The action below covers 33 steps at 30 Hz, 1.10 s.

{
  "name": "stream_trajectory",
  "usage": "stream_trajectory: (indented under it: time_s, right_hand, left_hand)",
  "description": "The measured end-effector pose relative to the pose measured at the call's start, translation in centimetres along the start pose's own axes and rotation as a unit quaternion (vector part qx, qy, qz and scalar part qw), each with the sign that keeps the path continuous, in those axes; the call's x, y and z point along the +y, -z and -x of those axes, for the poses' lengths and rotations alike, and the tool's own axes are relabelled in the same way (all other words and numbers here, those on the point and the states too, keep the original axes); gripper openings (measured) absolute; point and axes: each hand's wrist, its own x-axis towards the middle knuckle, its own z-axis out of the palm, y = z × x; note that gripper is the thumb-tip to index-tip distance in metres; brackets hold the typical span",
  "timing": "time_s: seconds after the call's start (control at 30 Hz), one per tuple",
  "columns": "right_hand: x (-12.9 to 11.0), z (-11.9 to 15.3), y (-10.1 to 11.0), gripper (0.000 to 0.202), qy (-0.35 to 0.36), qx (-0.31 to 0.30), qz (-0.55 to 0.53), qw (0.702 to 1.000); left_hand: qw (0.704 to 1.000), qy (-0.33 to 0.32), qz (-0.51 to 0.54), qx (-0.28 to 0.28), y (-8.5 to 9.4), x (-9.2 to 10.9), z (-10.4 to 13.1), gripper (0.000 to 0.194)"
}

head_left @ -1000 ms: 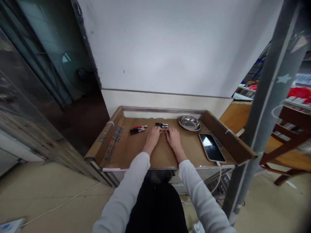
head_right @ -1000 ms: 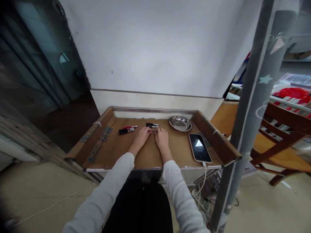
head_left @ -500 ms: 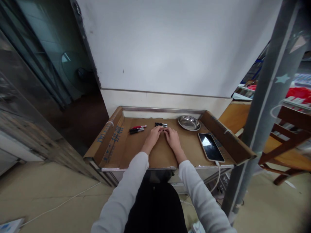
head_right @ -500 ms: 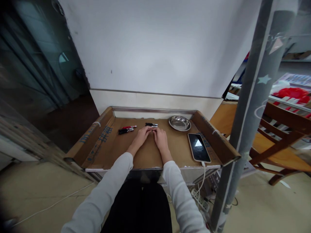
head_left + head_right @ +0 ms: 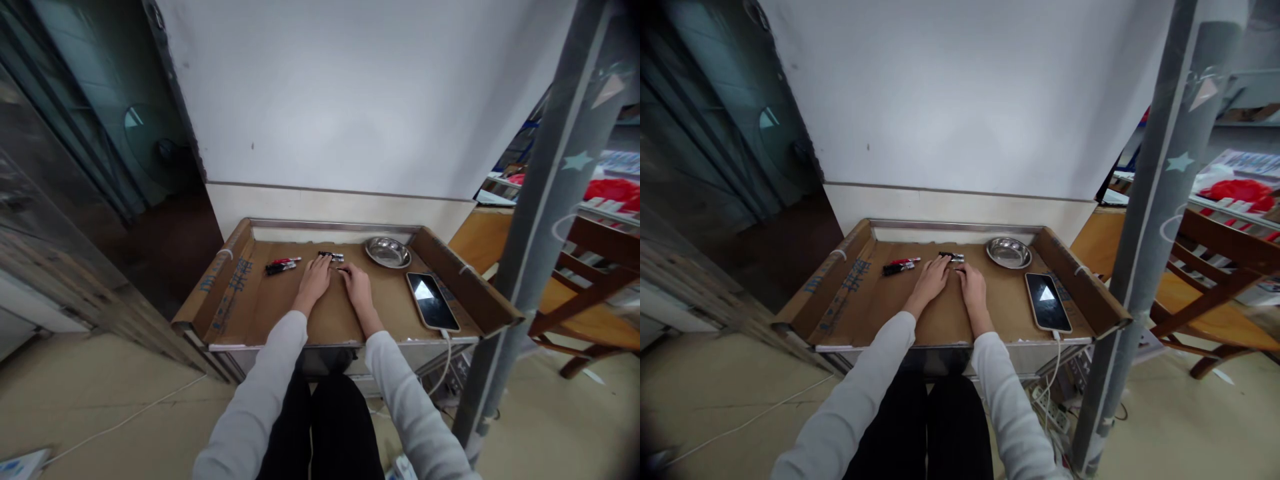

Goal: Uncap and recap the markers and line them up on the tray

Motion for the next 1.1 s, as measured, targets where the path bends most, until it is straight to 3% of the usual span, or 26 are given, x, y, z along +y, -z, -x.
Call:
stream_trajectory:
  time_s: [0.23,0.37,0.57,0.8,0.9,1.1]
  right_hand:
    - [0.5,0.4,0.4,0.020,-0.044,0.039,-0.044,0.997]
    - [-0.4,0.8,0.7,0.021,-0.023,0.018,-0.022,0.999]
    - [-2.5,1.6,0.9,0.024,0.032,0.006,0.005,0.999]
    - [-2.6,1.7,1.1,0.028,0.002,0.038,0.015,0.999]
    - [-3.0,1.9,0.9,0.034,0.039,0.009,0.020,0.999]
    - [-3.4,1.8,0.1,0.072,0.173,-0.073,-0.023,0.982]
  left_hand:
    - [0.999,0.016,-0.044,-0.012,2.0,1.2,2.9,0.020]
    - [0.998,0.051,-0.030,0.016,2.8,1.4,4.1,0.017]
    - [0.998,0.060,-0.017,0.025,3.6,1.8,4.0,0.018]
    - [0.996,0.078,-0.020,0.037,4.0,2.0,4.0,0.022]
    - [0.997,0.068,-0.008,0.045,3.9,1.9,4.0,0.021]
    - [0.990,0.101,0.036,0.092,4.2,1.5,4.6,0.023]
